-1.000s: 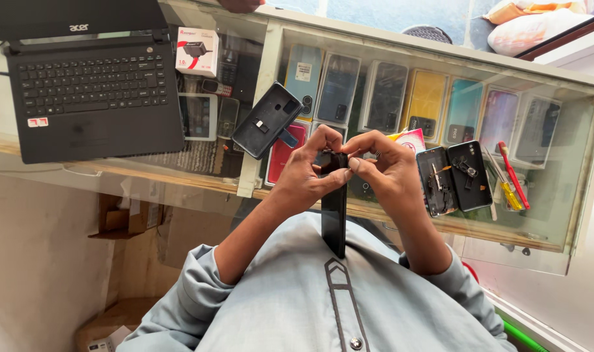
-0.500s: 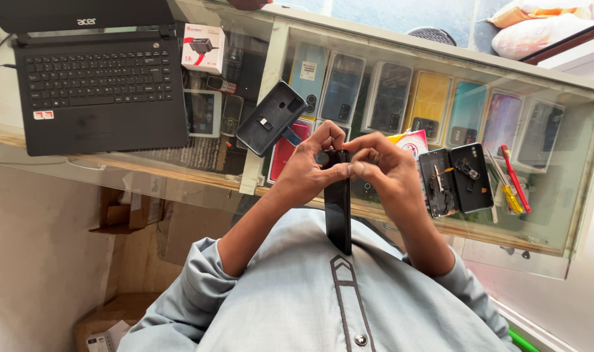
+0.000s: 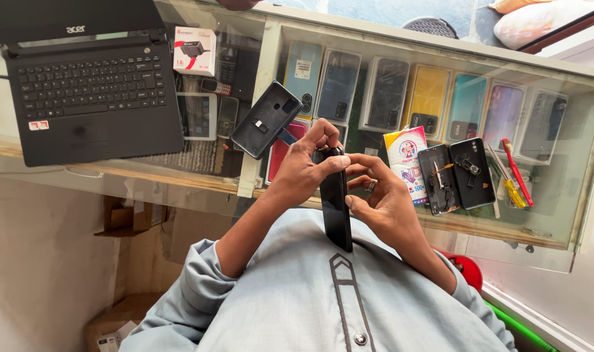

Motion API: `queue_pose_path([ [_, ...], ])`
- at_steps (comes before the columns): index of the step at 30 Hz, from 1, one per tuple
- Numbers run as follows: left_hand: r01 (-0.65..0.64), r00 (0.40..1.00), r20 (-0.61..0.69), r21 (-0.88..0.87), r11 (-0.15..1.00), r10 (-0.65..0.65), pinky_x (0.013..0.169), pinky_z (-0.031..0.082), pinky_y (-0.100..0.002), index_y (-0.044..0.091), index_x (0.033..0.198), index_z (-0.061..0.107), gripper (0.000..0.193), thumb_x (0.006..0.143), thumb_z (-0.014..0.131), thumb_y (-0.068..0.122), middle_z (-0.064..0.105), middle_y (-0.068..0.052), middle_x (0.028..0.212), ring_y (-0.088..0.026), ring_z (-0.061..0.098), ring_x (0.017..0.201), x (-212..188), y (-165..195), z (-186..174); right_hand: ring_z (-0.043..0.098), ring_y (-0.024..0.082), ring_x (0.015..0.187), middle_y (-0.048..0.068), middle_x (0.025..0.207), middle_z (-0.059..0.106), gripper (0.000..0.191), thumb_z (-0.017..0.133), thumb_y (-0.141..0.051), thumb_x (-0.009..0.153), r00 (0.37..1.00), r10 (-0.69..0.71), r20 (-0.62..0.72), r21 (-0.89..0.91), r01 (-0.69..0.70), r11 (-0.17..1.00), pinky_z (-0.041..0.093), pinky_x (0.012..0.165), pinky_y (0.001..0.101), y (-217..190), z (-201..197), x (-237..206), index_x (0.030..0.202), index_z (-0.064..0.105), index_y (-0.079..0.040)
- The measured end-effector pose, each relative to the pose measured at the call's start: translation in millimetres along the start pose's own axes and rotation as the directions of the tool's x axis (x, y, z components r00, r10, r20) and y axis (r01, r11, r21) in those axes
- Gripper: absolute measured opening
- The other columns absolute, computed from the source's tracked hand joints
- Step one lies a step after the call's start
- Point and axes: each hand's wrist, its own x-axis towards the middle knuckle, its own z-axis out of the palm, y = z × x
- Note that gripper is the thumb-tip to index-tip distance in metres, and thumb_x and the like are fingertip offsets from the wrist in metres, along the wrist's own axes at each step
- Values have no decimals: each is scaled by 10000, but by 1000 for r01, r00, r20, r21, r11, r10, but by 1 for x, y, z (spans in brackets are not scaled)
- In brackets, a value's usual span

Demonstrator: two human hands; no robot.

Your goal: The person holds a black smartphone and repeatedly presses along its edges, likely reseating the screen or frame. They then use a metal prying tool to work along the seam and continue pressing the edges. The phone remains in hand throughout.

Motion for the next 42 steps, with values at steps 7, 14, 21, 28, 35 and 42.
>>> queue_pose_path([
  [7, 23, 1000, -7, 69, 997, -22, 770, 493, -275, 97, 1044, 507, 328, 922, 738, 295, 543, 3, 840, -91, 513, 820, -1, 8, 1, 726, 148, 982, 142, 1139, 743, 573, 629, 19, 824, 989, 137, -54, -107, -142, 984, 612, 796, 275, -12, 3, 2, 1386, 517, -3],
  [14, -1, 1000, -19, 97, 995, 3, 764, 500, -277, 97, 1040, 511, 319, 922, 735, 291, 555, 3, 826, -96, 538, 804, -3, 13, 0, 713, 89, 825, 117, 996, 794, 518, 673, -41, 842, 965, 243, -98, -350, -262, 899, 593, 738, 239, -19, 8, -4, 1346, 558, -14],
  [21, 65, 998, -8, 101, 993, -64, 744, 489, -277, 103, 1035, 507, 314, 922, 732, 291, 554, 8, 804, -90, 523, 778, -5, 9, -3, 670, 73, 865, 96, 1050, 734, 555, 612, 2, 864, 962, 240, 127, -37, -237, 971, 560, 772, 240, -3, 0, -8, 1405, 491, 15],
  [28, 102, 994, 11, 148, 984, -105, 688, 489, -286, 101, 1005, 505, 313, 921, 728, 304, 575, 0, 752, -98, 543, 722, -8, 11, -7, 603, 67, 723, 75, 872, 714, 629, 580, 43, 812, 948, 317, -29, -269, -313, 911, 520, 661, 233, 0, 8, -15, 1437, 516, 15],
  [35, 82, 996, 8, 143, 986, -84, 681, 507, -298, 89, 1034, 496, 321, 932, 709, 305, 565, -20, 767, -107, 553, 720, -6, 9, -6, 625, 54, 793, 72, 974, 740, 584, 578, 13, 879, 944, 329, -28, -220, -327, 919, 543, 713, 226, 8, 4, -19, 1459, 505, 10],
  [42, 75, 997, 14, 129, 989, -78, 694, 513, -295, 78, 1035, 498, 315, 937, 706, 294, 579, -26, 770, -104, 575, 734, -8, 8, -6, 656, 48, 929, 38, 1101, 750, 645, 541, 39, 865, 928, 341, 151, -71, -334, 940, 534, 840, 224, 14, -3, -28, 1498, 427, -13],
])
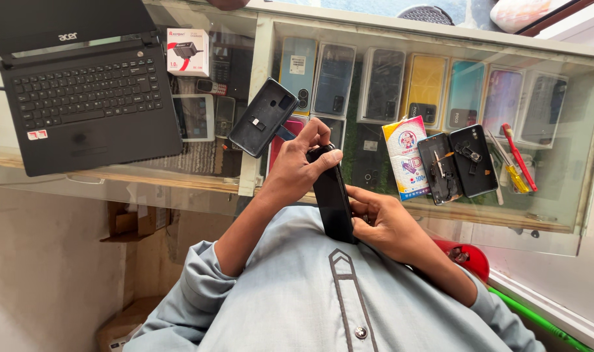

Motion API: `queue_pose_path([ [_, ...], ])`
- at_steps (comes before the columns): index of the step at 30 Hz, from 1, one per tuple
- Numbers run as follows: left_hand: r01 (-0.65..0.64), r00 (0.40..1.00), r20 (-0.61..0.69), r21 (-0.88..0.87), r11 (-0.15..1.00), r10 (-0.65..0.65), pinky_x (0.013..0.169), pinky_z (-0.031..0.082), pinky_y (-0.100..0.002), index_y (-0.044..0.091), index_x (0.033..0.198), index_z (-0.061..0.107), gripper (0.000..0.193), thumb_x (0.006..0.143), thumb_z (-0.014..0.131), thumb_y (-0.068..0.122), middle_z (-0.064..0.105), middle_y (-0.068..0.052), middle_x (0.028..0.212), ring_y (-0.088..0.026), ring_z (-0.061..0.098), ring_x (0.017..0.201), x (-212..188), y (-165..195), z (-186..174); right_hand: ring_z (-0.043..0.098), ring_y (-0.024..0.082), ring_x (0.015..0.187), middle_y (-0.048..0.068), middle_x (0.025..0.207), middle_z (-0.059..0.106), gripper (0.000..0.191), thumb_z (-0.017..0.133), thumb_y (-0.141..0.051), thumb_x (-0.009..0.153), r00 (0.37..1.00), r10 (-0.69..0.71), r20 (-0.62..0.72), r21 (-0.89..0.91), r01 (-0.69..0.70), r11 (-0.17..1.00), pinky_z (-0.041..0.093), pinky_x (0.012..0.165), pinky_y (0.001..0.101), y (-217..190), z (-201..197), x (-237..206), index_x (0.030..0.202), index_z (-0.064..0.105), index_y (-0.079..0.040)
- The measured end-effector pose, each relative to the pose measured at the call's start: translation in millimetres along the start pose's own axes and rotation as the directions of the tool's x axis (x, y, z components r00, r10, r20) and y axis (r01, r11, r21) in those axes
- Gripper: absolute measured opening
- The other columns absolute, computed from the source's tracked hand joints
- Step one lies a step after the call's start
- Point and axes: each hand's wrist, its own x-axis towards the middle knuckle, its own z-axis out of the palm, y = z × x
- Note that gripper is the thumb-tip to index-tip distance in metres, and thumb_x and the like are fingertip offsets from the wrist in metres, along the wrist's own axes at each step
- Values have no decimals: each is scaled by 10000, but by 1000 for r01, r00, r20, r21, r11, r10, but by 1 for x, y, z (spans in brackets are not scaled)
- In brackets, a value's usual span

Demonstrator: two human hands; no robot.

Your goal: The person holds a black smartphone and repeatedly presses along its edges, likely reseating the screen or frame. They then use a metal prying tool to work along the seam and continue pressing the edges. The phone remains in hand throughout.

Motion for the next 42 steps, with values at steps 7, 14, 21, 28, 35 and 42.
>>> queue_pose_path([
  [7, -29, 1000, -3, 63, 998, 29, 709, 514, -295, 71, 1017, 504, 304, 950, 708, 286, 576, -34, 763, -110, 569, 728, -1, -1, 4, 627, 78, 843, 82, 967, 753, 620, 607, 38, 872, 998, 35, -58, -105, -41, 994, 523, 754, 238, 2, 1, -2, 1486, 534, -4],
  [14, 10, 999, -32, 12, 1000, -9, 678, 495, -303, 76, 1034, 490, 320, 936, 698, 299, 559, -28, 752, -107, 538, 717, -4, -6, 1, 653, 93, 1037, 88, 1185, 725, 676, 570, -1, 889, 991, 10, 133, 92, -23, 996, 526, 925, 236, 5, -5, -8, 1546, 413, -16],
  [21, 16, 999, -34, 74, 997, -13, 683, 503, -307, 75, 1017, 493, 329, 938, 698, 320, 576, -42, 739, -118, 560, 701, -8, -2, 4, 679, 104, 968, 105, 1108, 761, 692, 690, -30, 867, 993, 74, 89, 91, -82, 992, 537, 884, 251, -2, -1, -10, 1518, 457, -17],
  [28, -2, 999, -42, 57, 998, 5, 804, 534, -318, 82, 1034, 478, 328, 966, 689, 323, 570, -46, 779, -129, 579, 756, -7, -14, 3, 641, 87, 906, 111, 1047, 763, 677, 624, 4, 862, 998, 63, -30, -119, -66, 991, 527, 817, 244, 5, 4, -11, 1526, 503, -50],
  [35, 19, 997, -70, -32, 999, -21, 837, 560, -343, 92, 1039, 455, 347, 972, 675, 351, 573, -30, 789, -125, 602, 790, -9, -27, 3, 649, 98, 1112, 111, 1243, 727, 679, 555, 42, 849, 1000, -13, 8, -73, 14, 997, 506, 967, 252, 11, 2, -24, 1519, 459, -18],
  [42, -12, 996, -84, 69, 998, 18, 752, 531, -319, 83, 1037, 470, 326, 973, 674, 330, 558, -51, 773, -134, 566, 740, -13, -14, 6, 694, 101, 1011, 149, 1169, 776, 680, 610, 60, 820, 999, 45, -11, 73, -44, 996, 546, 918, 252, 11, 2, -24, 1489, 499, 9],
])
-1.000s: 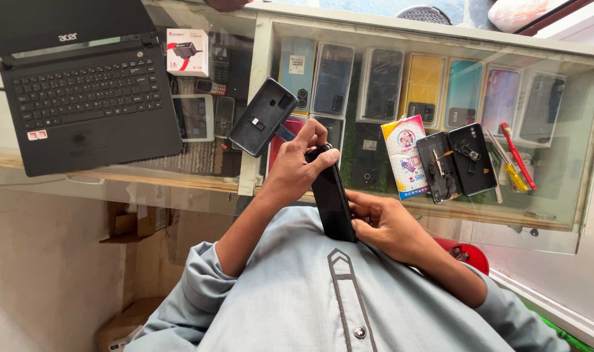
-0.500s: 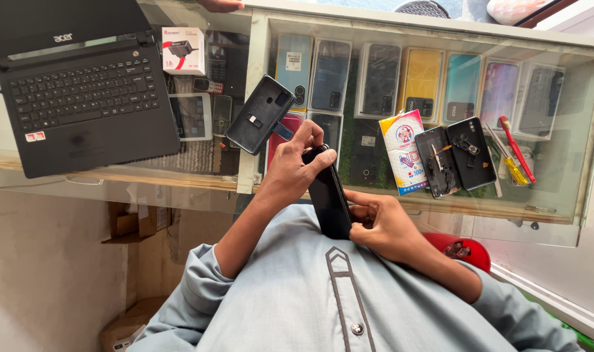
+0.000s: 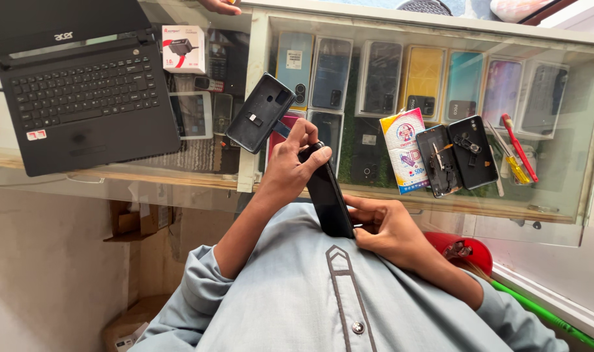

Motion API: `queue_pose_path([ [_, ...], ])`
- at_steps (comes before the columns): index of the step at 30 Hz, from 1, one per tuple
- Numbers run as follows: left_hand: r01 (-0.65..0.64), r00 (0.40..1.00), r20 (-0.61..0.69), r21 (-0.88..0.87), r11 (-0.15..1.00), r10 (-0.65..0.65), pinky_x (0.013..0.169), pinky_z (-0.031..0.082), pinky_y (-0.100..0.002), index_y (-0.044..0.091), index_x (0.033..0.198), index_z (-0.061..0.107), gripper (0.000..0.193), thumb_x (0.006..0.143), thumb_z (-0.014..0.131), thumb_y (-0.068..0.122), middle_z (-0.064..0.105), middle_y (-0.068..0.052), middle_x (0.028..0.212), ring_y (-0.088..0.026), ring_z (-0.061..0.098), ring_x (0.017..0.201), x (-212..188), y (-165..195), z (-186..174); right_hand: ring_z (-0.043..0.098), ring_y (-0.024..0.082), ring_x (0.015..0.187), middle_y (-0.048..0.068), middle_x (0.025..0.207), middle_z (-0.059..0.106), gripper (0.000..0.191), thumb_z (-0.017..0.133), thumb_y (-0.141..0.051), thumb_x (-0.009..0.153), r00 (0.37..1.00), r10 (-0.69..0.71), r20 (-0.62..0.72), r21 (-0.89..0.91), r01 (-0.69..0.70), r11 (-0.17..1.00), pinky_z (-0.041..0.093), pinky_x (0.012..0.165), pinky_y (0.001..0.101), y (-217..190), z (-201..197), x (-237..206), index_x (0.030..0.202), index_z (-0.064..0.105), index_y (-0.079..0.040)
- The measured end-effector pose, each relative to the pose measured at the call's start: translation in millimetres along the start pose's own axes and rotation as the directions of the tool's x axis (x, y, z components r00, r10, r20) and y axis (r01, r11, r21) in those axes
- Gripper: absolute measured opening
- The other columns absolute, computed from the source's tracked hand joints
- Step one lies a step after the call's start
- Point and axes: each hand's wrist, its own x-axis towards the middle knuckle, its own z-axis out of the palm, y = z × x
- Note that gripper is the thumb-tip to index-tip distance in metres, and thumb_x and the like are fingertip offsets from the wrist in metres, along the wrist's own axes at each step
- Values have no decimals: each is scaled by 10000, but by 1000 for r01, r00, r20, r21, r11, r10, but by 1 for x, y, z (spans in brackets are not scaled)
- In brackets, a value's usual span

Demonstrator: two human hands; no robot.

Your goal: The person holds a black smartphone and repeatedly presses along its edges, likely reseating the screen or frame. They then use a metal prying tool to work along the seam and continue pressing the edges. The phone remains in hand throughout.

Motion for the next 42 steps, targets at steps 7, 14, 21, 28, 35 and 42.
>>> queue_pose_path([
  [7, 75, 997, -24, 50, 996, -74, 677, 514, -330, 89, 1020, 484, 314, 948, 671, 331, 565, -41, 739, -132, 564, 684, -2, 2, -2, 662, 67, 915, 148, 1118, 804, 690, 581, 88, 799, 999, -22, -39, -116, 17, 993, 542, 803, 230, 2, 0, 2, 1483, 560, 1],
  [14, 10, 998, -53, -73, 997, -14, 934, 563, -352, 84, 1053, 466, 329, 975, 681, 321, 547, -38, 820, -123, 576, 792, 2, -18, 0, 663, 82, 1103, 140, 1275, 736, 686, 549, 81, 827, 999, -25, 45, -21, 26, 999, 519, 953, 240, -7, -3, 0, 1503, 489, -19],
  [21, 59, 996, -56, -80, 995, -63, 908, 563, -329, 87, 1056, 465, 291, 964, 673, 270, 549, -28, 805, -107, 581, 784, -1, -23, 4, 690, 85, 997, 152, 1201, 772, 681, 613, 77, 794, 999, 47, 16, 30, -48, 998, 553, 899, 248, -12, 0, 2, 1465, 529, -6],
  [28, 117, 989, -80, -91, 989, -124, 699, 527, -269, 91, 1036, 469, 289, 943, 686, 257, 562, -12, 774, -81, 564, 740, -1, -18, 4, 632, 53, 819, 129, 1046, 823, 668, 609, 70, 761, 994, -17, -110, -157, 0, 988, 525, 700, 229, -7, 8, 3, 1420, 634, -40],
  [35, 61, 994, -82, -196, 979, -78, 767, 532, -271, 98, 1066, 469, 306, 950, 703, 256, 579, 2, 872, -80, 588, 835, 4, -19, 4, 706, 114, 1029, 154, 1198, 759, 625, 621, 64, 817, 994, -109, -1, -65, 108, 992, 580, 903, 257, -3, -8, 10, 1436, 558, 5],
  [42, -71, 997, -6, -354, 933, 73, 965, 505, -294, 108, 1133, 467, 293, 986, 679, 248, 629, -49, 1090, -111, 596, 1043, 5, -14, 15, 664, 198, 1195, 151, 1348, 655, 539, 622, 3, 895, 907, -375, -190, -35, 375, 926, 553, 993, 329, -6, -11, 30, 1422, 519, 40],
])
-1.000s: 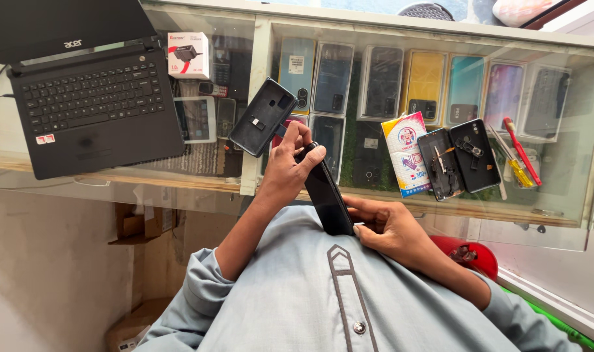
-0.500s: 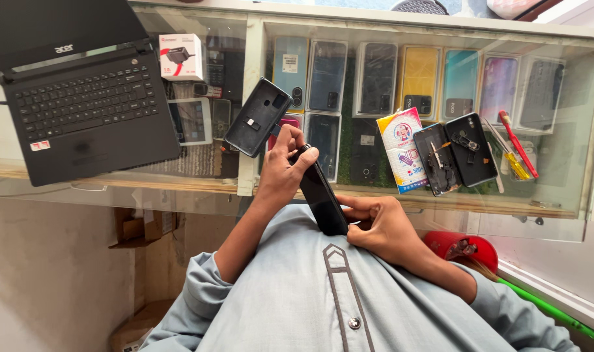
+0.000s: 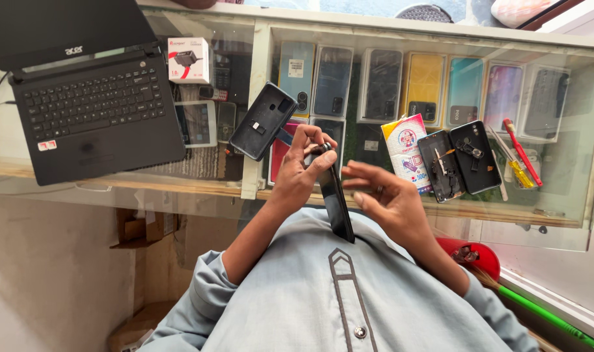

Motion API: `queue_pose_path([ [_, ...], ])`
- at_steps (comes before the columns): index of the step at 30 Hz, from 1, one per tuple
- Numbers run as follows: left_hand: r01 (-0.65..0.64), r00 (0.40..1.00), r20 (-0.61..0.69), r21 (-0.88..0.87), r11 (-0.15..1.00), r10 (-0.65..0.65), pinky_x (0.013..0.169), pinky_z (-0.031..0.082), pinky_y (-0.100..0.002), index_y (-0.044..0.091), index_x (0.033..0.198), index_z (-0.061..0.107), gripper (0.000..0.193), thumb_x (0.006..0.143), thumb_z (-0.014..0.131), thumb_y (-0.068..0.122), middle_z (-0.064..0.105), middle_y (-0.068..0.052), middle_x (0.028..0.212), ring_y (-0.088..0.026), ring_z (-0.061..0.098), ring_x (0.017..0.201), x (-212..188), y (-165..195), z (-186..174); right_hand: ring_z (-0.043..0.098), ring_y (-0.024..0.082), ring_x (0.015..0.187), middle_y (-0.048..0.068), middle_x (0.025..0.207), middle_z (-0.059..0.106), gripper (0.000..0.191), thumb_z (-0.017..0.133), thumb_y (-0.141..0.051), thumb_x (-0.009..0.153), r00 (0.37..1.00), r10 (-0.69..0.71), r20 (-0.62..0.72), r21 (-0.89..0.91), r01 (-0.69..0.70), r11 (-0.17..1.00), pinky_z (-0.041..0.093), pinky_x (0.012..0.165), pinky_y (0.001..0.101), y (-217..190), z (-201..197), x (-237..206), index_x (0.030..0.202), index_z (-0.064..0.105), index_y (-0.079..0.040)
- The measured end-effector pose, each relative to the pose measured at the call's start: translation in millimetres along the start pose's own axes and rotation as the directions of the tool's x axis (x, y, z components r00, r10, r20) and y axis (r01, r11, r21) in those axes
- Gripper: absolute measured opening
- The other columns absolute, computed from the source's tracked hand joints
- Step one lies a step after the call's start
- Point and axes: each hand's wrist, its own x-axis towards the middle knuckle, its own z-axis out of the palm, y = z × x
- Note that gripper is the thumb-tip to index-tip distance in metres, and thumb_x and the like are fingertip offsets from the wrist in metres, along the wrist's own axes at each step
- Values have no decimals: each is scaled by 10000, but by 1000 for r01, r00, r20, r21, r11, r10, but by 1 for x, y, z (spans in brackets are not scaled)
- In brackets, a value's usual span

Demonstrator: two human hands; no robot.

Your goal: The person holds a black smartphone and repeatedly presses along its edges, likely reseating the screen or frame. They then use a metal prying tool to work along the seam and continue pressing the edges. The phone remains in hand throughout.

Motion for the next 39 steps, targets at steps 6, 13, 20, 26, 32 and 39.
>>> queue_pose_path([
  [6, 14, 997, 75, -79, 997, -8, 976, 505, -301, 93, 1185, 448, 324, 945, 648, 182, 588, -65, 1159, -116, 571, 1053, 0, 11, 5, 660, 194, 1219, 150, 1295, 688, 432, 617, -39, 992, 965, -243, -96, -42, 240, 970, 526, 1075, 323, -5, 2, 36, 1411, 562, 51],
  [13, 48, 994, 94, 68, 997, -54, 879, 529, -302, 107, 1222, 460, 408, 890, 680, 199, 548, -51, 1078, -138, 602, 968, 4, 23, 8, 639, 135, 1084, 58, 1103, 645, 159, 706, -97, 982, 928, -366, 73, -93, 372, 924, 545, 999, 295, -10, -10, 71, 1088, 652, 9],
  [20, 34, 995, 89, 96, 995, -43, 858, 562, -294, 100, 1174, 480, 388, 865, 711, 153, 542, -33, 1079, -130, 642, 988, 6, 19, 8, 629, 132, 1045, 65, 1067, 633, 123, 735, -60, 949, 924, -302, 233, -20, 315, 949, 530, 980, 293, -3, -24, 94, 1015, 660, 12],
  [26, 62, 991, 118, 48, 997, -68, 896, 544, -297, 81, 1162, 516, 359, 851, 694, 113, 580, -23, 1020, -121, 607, 991, 7, 11, 4, 644, 126, 1004, 59, 1021, 649, 67, 690, 23, 875, 938, -262, 228, -34, 277, 960, 543, 959, 288, 1, -22, 97, 941, 680, 15],
  [32, 33, 990, 136, -28, 999, -29, 979, 550, -307, 75, 1145, 529, 340, 845, 689, 70, 572, -35, 1037, -115, 591, 1031, 9, 3, 6, 656, 119, 962, 53, 975, 660, 61, 684, 47, 861, 950, -232, 209, -2, 237, 971, 570, 941, 285, 4, -23, 97, 918, 677, 26],
  [39, 108, 988, 128, -128, 986, -91, 902, 576, -287, 75, 1121, 532, 354, 804, 687, 48, 595, -39, 1024, -99, 605, 987, 11, -1, 7, 673, 109, 926, 53, 930, 678, 69, 660, 70, 837, 970, -149, 193, 33, 145, 989, 592, 876, 269, 5, -23, 99, 901, 667, 45],
])
